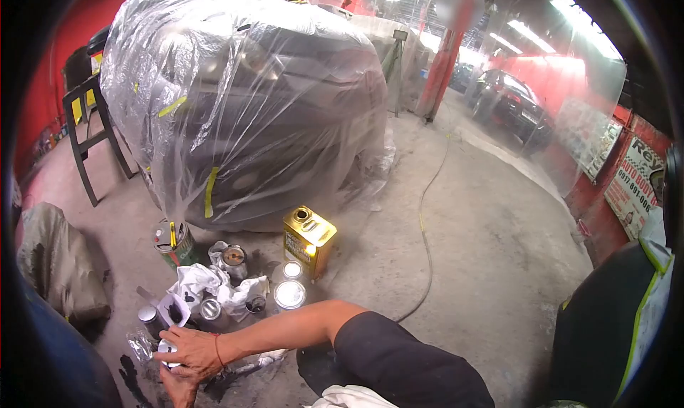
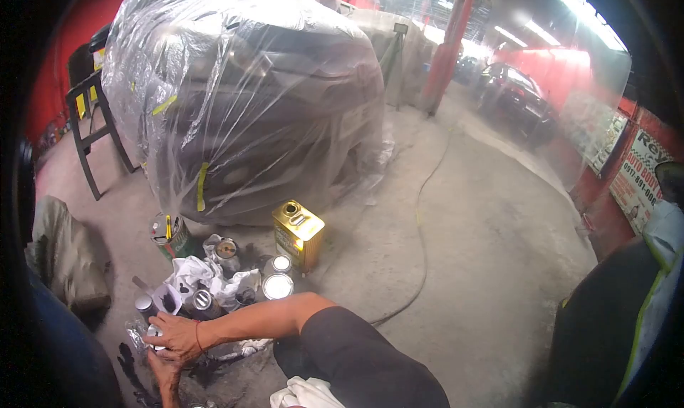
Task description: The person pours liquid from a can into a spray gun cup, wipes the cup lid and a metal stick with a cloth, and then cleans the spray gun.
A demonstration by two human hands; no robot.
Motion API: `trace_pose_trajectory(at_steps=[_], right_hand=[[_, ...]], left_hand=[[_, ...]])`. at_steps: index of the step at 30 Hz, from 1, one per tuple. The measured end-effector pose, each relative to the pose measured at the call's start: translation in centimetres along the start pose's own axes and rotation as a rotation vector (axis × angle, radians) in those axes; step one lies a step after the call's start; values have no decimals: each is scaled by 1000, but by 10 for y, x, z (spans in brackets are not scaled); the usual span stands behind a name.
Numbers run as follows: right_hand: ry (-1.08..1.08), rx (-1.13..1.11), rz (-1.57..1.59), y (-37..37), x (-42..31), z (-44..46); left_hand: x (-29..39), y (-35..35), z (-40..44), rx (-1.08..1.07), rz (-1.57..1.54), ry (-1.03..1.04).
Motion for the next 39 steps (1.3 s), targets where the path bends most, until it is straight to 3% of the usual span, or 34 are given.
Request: trace_pose_trajectory(at_steps=[6,8,13,15,20,28,29,30,31,32,33,35,36,37,39], right_hand=[[-82,82,9,-6,-18,-10],[-76,80,24,-7,-21,-15],[-134,125,-21,6,-19,-15],[-123,99,-20,12,-13,-17],[-35,91,6,25,-11,-22],[67,-182,103,6,-19,-17],[-54,-169,27,12,-8,-14],[-50,-37,215,0,-8,-13],[-81,155,202,-10,-4,-14],[123,-4,503,-39,-6,-5],[285,-258,312,-51,-3,-1],[294,-405,616,-45,18,-12],[253,-685,536,-38,22,-21],[301,-797,500,-28,11,-23],[176,-601,492,3,7,-17]], left_hand=[[-27,-20,1,-75,71,-12],[-61,-25,1,24,-64,28],[-9,-15,-2,13,237,42],[-1,-8,0,-56,-3,8],[-1,-5,-4,-22,-59,25],[0,-10,3,-30,-18,68],[5,-18,-4,0,-29,56],[29,-12,-1,-1,-272,-27],[40,-21,4,29,-32,-19],[72,-24,1,59,-21,-95],[83,-31,-3,109,-86,-71],[101,-51,-3,164,5,-52],[90,-60,-1,205,-6,-12],[94,-66,5,211,-39,-20],[113,-75,21,147,8,80]])
Point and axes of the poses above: each hand's wrist, its own z-axis towards the middle knuckle, its own y-axis out of the palm, x = y × z, the point moved 1 cm from there along z, towards the middle knuckle, and after that the axes turned 2 degrees about y, right-handed, at the moved point
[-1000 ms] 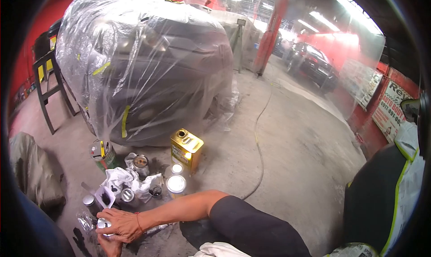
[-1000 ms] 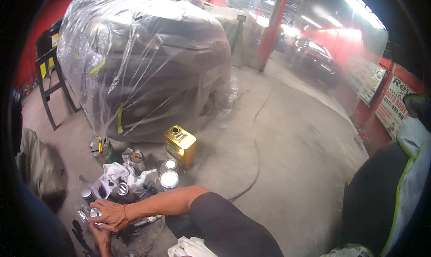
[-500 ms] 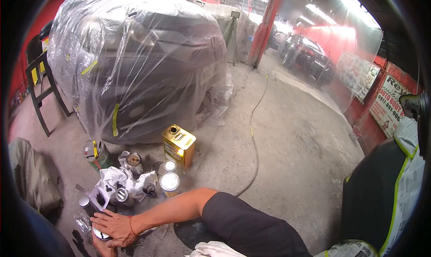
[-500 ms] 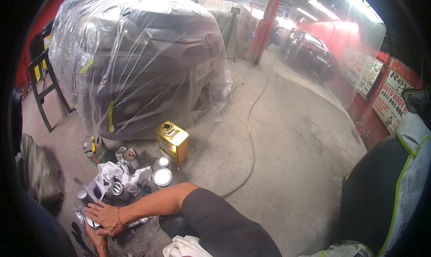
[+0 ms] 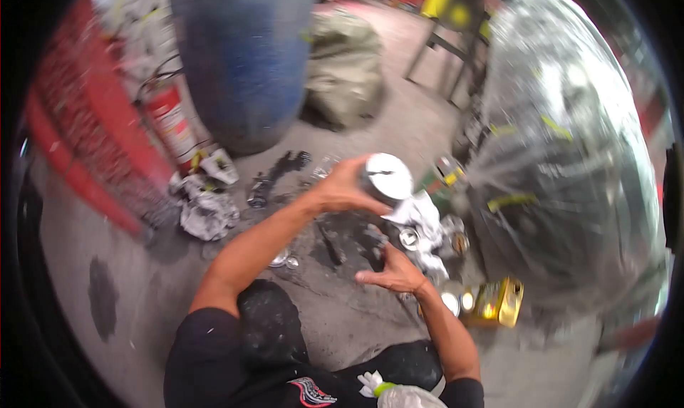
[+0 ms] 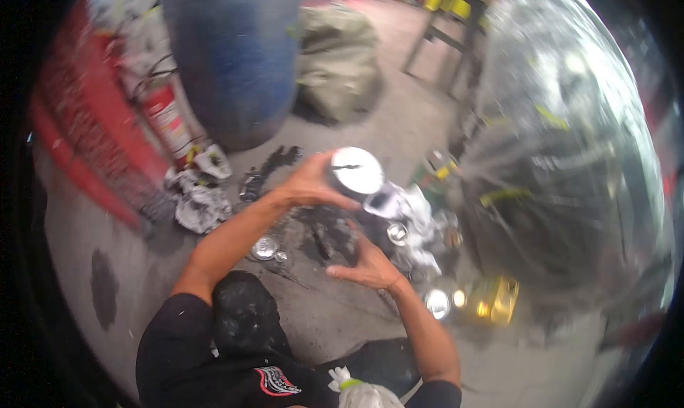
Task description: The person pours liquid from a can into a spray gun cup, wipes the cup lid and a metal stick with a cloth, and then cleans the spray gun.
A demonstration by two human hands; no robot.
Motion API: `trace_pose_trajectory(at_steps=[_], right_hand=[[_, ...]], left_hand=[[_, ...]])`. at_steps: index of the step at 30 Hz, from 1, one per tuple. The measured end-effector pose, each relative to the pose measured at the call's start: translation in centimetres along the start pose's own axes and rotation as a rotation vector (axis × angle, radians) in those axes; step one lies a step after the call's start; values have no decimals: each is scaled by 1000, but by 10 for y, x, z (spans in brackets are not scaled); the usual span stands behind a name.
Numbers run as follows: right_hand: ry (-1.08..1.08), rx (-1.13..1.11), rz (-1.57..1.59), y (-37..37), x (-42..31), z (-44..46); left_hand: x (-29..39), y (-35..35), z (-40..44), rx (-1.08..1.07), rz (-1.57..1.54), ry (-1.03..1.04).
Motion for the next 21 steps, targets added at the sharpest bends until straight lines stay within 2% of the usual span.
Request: trace_pose_trajectory(at_steps=[2,3,4,6,7,8,10,11,13,15,17,19,21], right_hand=[[310,-141,123,-18,-33,17],[123,50,543,-5,-13,24],[160,146,478,-12,-33,30],[275,296,557,-19,-74,45],[223,371,579,-24,-90,53],[265,415,605,-30,-112,58],[235,526,564,-36,-115,75],[272,551,547,-40,-105,87],[300,608,549,-36,-72,110],[339,611,483,-32,-45,122],[325,642,479,-33,-44,129],[388,736,372,-46,-29,128],[319,755,367,-65,-23,127]], left_hand=[[7,-1,29,-116,78,117],[19,0,42,-203,101,149],[30,0,53,-299,118,185],[29,-8,77,-402,-111,148],[34,-13,83,-340,-129,94],[37,-18,82,-197,2,167],[31,-10,76,204,347,309],[24,-12,81,193,349,324],[-7,-17,86,593,497,294],[-43,-44,91,733,435,242],[-49,-76,74,489,331,-16],[-119,-98,63,182,344,-114],[-151,-80,34,-339,-55,-408]])
Point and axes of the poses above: each hand's wrist, its own z-axis towards the middle knuckle, its own y-axis out of the palm, x = y × z, the point moved 1 cm from there along z, towards the middle knuckle, and after that the axes turned 2 degrees about y, right-handed, at the moved point
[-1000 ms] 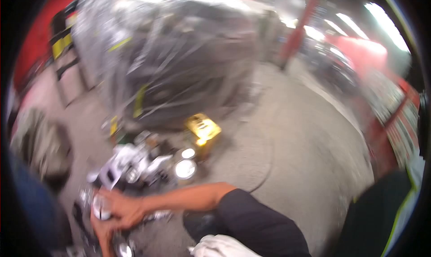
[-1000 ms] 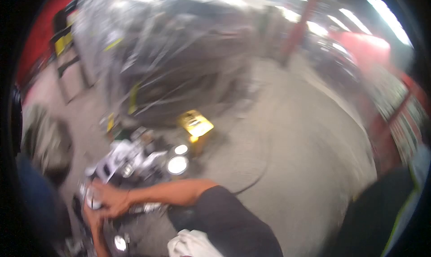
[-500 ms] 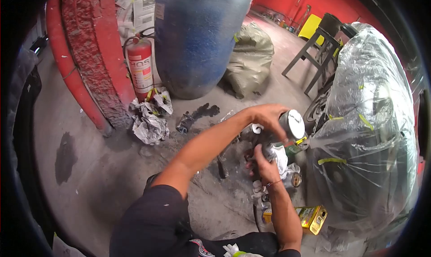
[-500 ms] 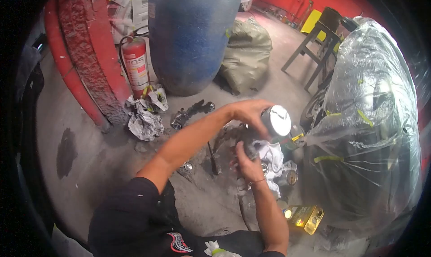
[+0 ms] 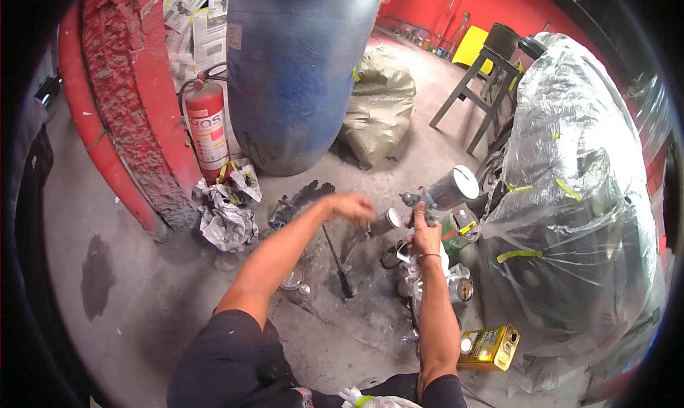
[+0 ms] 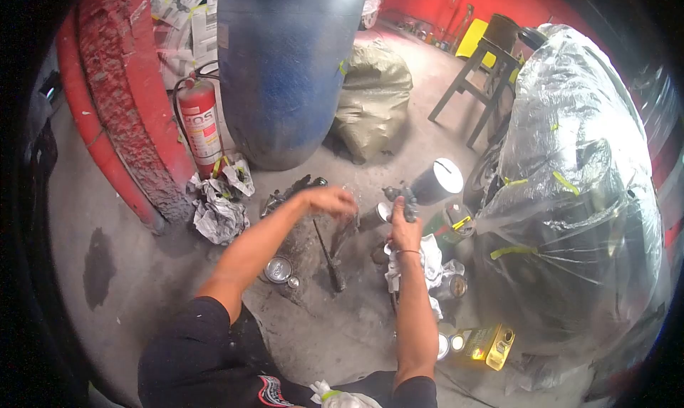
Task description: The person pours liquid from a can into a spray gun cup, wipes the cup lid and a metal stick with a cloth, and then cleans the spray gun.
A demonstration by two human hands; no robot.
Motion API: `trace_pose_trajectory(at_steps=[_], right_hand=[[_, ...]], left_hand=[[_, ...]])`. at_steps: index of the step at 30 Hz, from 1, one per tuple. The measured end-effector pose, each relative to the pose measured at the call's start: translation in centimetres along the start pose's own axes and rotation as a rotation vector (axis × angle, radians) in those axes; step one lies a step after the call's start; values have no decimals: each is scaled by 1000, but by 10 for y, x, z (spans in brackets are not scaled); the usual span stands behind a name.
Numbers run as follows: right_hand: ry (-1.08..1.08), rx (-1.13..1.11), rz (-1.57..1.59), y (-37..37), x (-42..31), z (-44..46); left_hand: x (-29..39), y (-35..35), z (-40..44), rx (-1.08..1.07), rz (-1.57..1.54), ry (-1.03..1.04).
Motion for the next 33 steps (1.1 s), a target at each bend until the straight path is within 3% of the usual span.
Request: trace_pose_trajectory(at_steps=[3,5,6,9,11,13,18,20,23,27,31,33], right_hand=[[11,-15,87,-8,-15,5],[-30,-40,50,-11,-16,8],[-34,-35,43,-14,-18,6],[-13,14,42,-17,-28,-7],[4,15,63,-16,-24,-10],[14,41,75,-16,-23,-13],[-47,36,-48,-23,-14,-17],[-61,59,-37,-25,-10,-18],[-5,88,50,-25,-8,-20],[22,111,-88,-17,-11,-24],[-97,7,-69,-5,-2,-24],[-86,19,-94,0,-7,-27]], left_hand=[[9,82,1,-192,-374,31],[17,119,25,-406,-657,178],[37,134,14,-204,-690,156],[21,170,19,-42,-914,189],[3,184,25,-16,-1034,279],[-14,205,35,-142,-1440,302],[-21,227,39,-48,-1394,260],[-21,225,42,-80,-1230,297],[-30,223,49,-175,-1237,359],[-33,221,47,-215,-1228,368],[-45,212,49,-75,-1165,375],[-49,205,47,-179,-1127,434]])
Point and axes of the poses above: each hand's wrist, its own z-axis towards the middle knuckle, its own y-axis out of the palm, x = y × z, the point moved 1 cm from there along z, towards the middle knuckle, and after that the axes turned 2 degrees about y, right-handed, at the moved point
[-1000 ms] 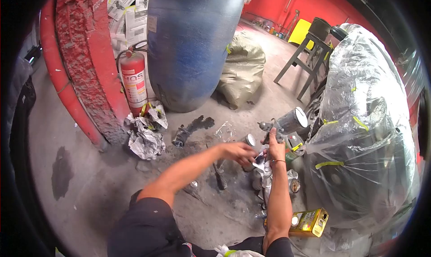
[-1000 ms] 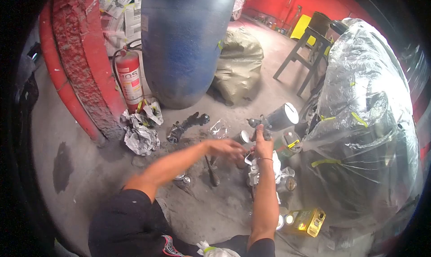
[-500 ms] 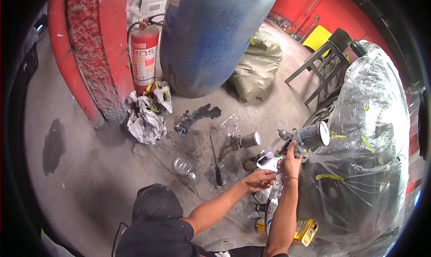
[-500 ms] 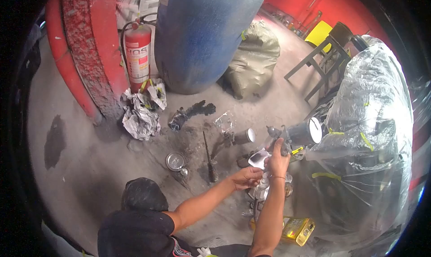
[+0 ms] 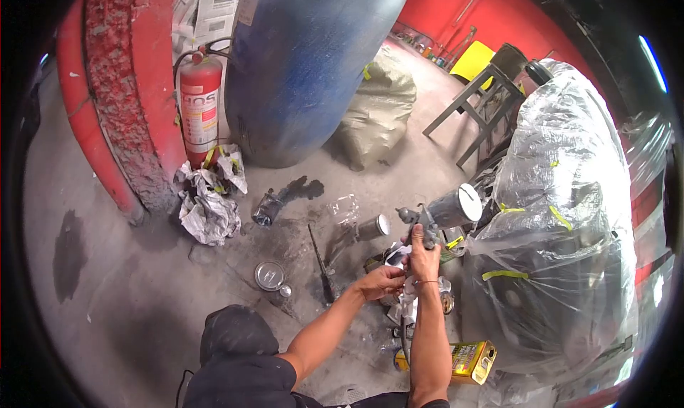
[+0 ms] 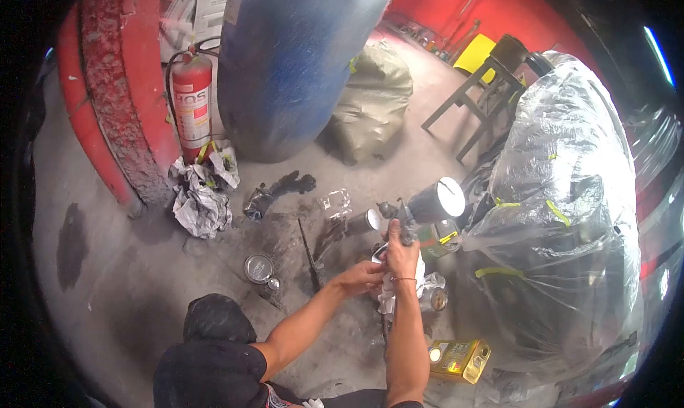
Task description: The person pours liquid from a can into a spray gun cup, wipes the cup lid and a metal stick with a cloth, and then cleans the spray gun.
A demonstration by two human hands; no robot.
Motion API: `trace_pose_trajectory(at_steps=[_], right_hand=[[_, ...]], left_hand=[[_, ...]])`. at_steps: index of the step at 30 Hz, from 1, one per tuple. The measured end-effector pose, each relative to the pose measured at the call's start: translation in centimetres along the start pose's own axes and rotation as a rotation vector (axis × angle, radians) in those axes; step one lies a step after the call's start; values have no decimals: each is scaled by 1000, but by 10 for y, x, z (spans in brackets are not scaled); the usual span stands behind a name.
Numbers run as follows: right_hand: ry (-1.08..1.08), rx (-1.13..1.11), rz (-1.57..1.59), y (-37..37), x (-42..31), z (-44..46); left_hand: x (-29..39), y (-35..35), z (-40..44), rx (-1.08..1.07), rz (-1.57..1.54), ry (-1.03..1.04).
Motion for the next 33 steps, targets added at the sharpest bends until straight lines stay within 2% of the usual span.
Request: trace_pose_trajectory(at_steps=[3,8,10,11,16,22,26,29,30,31,33], right_hand=[[-19,-8,-11,2,7,7],[99,53,35,4,9,9],[41,65,-28,-1,16,14],[38,96,-46,-1,20,15],[83,151,103,-6,23,20],[65,188,125,-3,30,20],[78,171,145,-2,31,22],[62,133,155,-2,11,10],[103,106,60,-4,4,6],[56,73,4,-6,9,10],[-104,22,-53,-5,35,32]], left_hand=[[2,3,-1,112,54,47],[3,-2,-5,67,15,31],[3,-5,-2,63,-9,17],[0,-4,0,129,22,1],[-2,-9,-2,43,18,-46],[-7,-19,-2,120,-34,-16],[-9,-25,1,276,13,-30],[1,-9,-3,222,-24,-40],[4,-6,-3,202,-35,-21],[15,-3,-4,79,-15,-26],[50,10,-10,371,384,10]])
Point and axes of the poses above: each hand's wrist, its own z-axis towards the middle knuckle, its own y-axis out of the palm, x = y × z, the point moved 1 cm from there along z, towards the middle knuckle, and after that the axes turned 2 degrees about y, right-handed, at the moved point
